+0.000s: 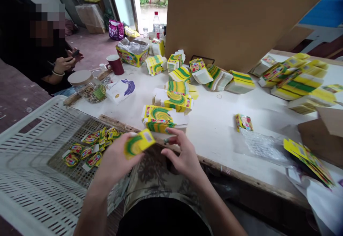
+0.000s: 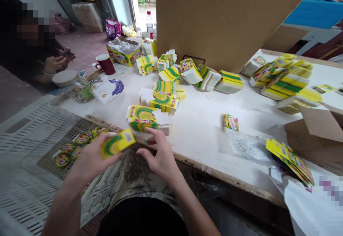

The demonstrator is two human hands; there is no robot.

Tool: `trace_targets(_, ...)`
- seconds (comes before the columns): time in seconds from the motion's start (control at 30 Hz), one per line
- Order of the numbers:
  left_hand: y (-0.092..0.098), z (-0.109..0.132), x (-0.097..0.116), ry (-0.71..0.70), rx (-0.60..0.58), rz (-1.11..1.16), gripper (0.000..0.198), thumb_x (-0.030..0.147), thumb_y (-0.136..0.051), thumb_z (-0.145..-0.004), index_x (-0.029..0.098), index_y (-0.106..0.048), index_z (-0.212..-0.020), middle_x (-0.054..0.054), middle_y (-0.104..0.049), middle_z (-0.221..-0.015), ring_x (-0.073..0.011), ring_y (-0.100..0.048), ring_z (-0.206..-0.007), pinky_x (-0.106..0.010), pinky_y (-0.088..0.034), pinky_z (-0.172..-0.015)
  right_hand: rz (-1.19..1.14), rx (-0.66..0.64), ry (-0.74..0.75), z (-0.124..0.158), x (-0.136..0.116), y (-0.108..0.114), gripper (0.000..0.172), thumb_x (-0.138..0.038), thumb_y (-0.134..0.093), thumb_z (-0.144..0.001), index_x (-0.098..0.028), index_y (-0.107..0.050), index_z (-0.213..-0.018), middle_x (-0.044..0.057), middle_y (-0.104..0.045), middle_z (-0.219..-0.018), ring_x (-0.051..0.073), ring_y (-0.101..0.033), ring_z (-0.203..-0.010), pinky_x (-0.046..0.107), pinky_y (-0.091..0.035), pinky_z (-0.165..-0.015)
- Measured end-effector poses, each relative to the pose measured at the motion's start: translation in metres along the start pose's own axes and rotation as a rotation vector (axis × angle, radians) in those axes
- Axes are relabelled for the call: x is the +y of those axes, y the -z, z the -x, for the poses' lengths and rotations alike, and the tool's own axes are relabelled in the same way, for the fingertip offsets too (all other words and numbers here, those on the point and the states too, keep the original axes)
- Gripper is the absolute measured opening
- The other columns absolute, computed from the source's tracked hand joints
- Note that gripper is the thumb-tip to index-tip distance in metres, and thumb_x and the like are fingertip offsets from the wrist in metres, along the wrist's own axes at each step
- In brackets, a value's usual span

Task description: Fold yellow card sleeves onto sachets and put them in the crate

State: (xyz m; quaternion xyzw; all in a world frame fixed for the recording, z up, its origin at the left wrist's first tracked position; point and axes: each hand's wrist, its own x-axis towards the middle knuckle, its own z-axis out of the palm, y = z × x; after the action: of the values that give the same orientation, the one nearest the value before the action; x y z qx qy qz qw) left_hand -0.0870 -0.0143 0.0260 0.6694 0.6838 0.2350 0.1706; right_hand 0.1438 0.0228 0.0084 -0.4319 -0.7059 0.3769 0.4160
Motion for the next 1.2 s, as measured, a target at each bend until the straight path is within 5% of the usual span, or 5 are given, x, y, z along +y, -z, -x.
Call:
trace_targets(0.2, 0.027, 0.000, -0.049, 0.142, 0.253, -0.189, 0.061, 0.062, -0.065, -0.071, 0.017, -0.058, -0.112, -0.020, -0.058, -0.122, -0.0470, -0.047, -0.119, -0.065, -0.033, -0.099, 0.513, 0.129, -0.066, -0.064, 0.004, 0.006, 0.021, -0.024, -0.062, -0.086, -0.014, -0.064, -0.103, 0.015, -0.060, -0.101, 0.028, -0.057, -0.098, 0.044, -0.048, -0.087)
trace_targets(0.57, -0.045, -0.005, 0.016, 0.246, -0.271, 0.772, 0.039, 0.043, -0.068, -0.077, 0.017, -0.060, -0.105, -0.010, -0.071, -0.094, -0.0235, -0.067, -0.088, -0.038, -0.052, -0.083, 0.454, 0.210, -0.127, -0.066, 0.011, 0.002, 0.021, -0.019, -0.062, -0.082, -0.018, -0.051, -0.099, 0.004, -0.060, -0.081, 0.021, -0.057, -0.074, 0.033, -0.044, -0.070)
trace_targets(0.8, -0.063, -0.008, 0.057, 0.241, 0.121, 1.424, 0.055, 0.063, -0.058, -0.077, 0.018, -0.062, -0.108, -0.013, -0.067, -0.111, -0.0290, -0.062, -0.107, -0.040, -0.054, -0.086, -0.008, -0.182, -0.125, -0.021, -0.022, -0.003, 0.026, -0.020, -0.069, -0.073, -0.020, -0.044, -0.065, -0.004, -0.053, -0.065, 0.012, -0.046, -0.059, 0.023, -0.036, -0.056)
trace_targets(0.97, -0.067, 0.000, 0.069, 0.298, 0.571, 1.104, 0.051, 0.062, -0.040, -0.086, 0.022, -0.065, -0.107, -0.007, -0.070, -0.102, -0.0292, -0.061, -0.108, -0.041, -0.054, -0.087, -0.541, -0.157, -0.277, 0.004, -0.026, -0.023, 0.031, -0.032, -0.071, -0.073, -0.020, -0.043, -0.067, -0.003, -0.051, -0.069, 0.012, -0.048, -0.063, 0.023, -0.042, -0.057)
trace_targets(1.2, -0.078, 0.015, 0.050, 0.151, 0.422, 1.014, 0.052, 0.061, -0.041, -0.087, 0.019, -0.067, -0.105, -0.009, -0.072, -0.093, -0.0309, -0.062, -0.106, -0.043, -0.053, -0.090, -0.194, 0.043, -0.058, 0.014, -0.030, -0.022, 0.016, -0.016, -0.063, -0.078, -0.020, -0.050, -0.070, -0.002, -0.055, -0.071, 0.013, -0.050, -0.067, 0.024, -0.042, -0.065)
